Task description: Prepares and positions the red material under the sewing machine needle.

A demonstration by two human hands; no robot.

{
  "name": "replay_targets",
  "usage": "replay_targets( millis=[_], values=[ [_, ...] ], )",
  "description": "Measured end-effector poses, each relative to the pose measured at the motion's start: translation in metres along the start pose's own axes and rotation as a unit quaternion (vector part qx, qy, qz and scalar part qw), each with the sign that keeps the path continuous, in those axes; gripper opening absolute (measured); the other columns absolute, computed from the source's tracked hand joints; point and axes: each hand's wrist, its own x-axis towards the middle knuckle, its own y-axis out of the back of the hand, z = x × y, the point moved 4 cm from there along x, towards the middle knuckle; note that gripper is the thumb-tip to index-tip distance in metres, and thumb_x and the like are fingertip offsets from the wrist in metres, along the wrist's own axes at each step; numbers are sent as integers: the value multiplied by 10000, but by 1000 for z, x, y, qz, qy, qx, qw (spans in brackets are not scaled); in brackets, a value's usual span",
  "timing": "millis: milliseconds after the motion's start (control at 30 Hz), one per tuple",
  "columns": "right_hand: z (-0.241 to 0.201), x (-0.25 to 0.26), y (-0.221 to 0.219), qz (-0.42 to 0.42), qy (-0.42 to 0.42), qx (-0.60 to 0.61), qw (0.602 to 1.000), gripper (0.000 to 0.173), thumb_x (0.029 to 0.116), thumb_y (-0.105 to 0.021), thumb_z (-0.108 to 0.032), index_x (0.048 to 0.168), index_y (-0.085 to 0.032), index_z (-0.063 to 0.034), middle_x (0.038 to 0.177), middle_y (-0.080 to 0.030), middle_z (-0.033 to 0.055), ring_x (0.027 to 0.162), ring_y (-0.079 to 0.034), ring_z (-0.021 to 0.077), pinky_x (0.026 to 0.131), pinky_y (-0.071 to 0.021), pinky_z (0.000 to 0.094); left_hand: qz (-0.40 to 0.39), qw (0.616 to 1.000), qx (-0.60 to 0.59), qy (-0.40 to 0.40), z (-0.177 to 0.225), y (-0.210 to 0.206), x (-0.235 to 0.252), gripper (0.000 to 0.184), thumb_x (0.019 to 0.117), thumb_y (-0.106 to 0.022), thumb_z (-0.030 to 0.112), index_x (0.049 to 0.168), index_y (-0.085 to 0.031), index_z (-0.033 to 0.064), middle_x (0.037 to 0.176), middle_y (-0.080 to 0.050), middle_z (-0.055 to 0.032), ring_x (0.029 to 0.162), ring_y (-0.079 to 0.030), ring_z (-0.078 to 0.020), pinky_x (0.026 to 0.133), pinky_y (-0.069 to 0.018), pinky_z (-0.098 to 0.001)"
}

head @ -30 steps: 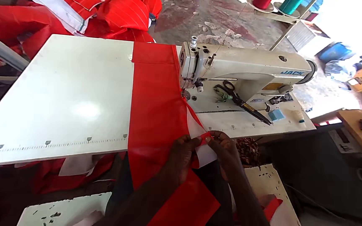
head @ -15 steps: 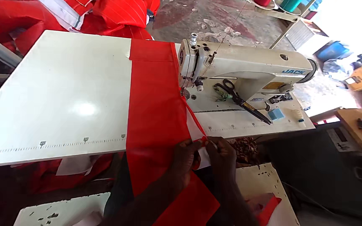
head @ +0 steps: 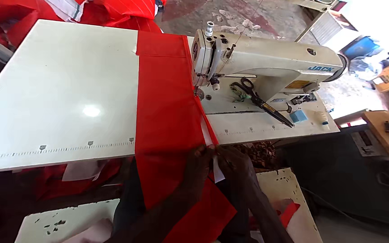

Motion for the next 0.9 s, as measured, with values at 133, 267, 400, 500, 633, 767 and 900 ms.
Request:
replay_targets(
  millis=[133,267,400,500,633,767,900],
  values=[
    [-9,-12,3,-11,-46,38,998,295,966,-621,-229,1203,-745,-104,817,-685,-1,630,-603,86,581,-553,296,-11,1000,0,3,4,2,2,220,1051,-571,159,1019,-680,-30,856,-707,-143,766,-694,-202,724,-596,-338],
    [-7,-27,5,-31,-98,107,989,416,928,-663,-217,1312,-634,-60,675,-580,-56,531,-524,69,483,-490,282,-22,1000,-5,20,7,0,3,222,1065,-543,175,1063,-664,-12,878,-691,-134,788,-681,-197,742,-584,-334],
    [-24,-37,12,-39,-64,126,989,228,946,-651,-218,1087,-727,-55,694,-624,-29,536,-543,62,478,-483,259,-31,997,-34,56,7,-3,-1,248,1082,-504,206,1097,-654,10,931,-690,-123,835,-684,-192,757,-583,-337],
    [-23,-9,26,-7,-68,114,991,250,978,-650,-328,969,-738,-94,720,-660,-42,583,-592,50,520,-522,267,-67,993,-65,77,10,-3,-2,266,1091,-477,209,1141,-631,-2,980,-707,-142,904,-707,-214,842,-595,-373],
    [0,48,9,-75,-134,120,981,323,961,-691,-371,1173,-711,-128,681,-602,-35,550,-544,101,525,-495,316,-73,990,-86,84,15,-3,-1,220,1075,-506,154,1166,-620,-10,1035,-699,-153,964,-698,-227,884,-586,-392],
    [3,56,-10,-70,-153,174,970,161,946,-683,-234,1056,-730,-127,605,-578,-37,493,-520,91,485,-472,290,-75,994,-44,62,19,4,1,192,1061,-534,141,1095,-642,-15,952,-703,-128,881,-698,-194,815,-594,-356],
    [14,55,-17,-78,-174,150,970,256,945,-681,-259,1151,-697,-109,640,-598,-32,526,-552,103,518,-503,320,-66,997,3,42,11,5,9,193,1057,-547,153,1061,-664,0,888,-683,-94,813,-675,-165,749,-581,-324]
  ],
)
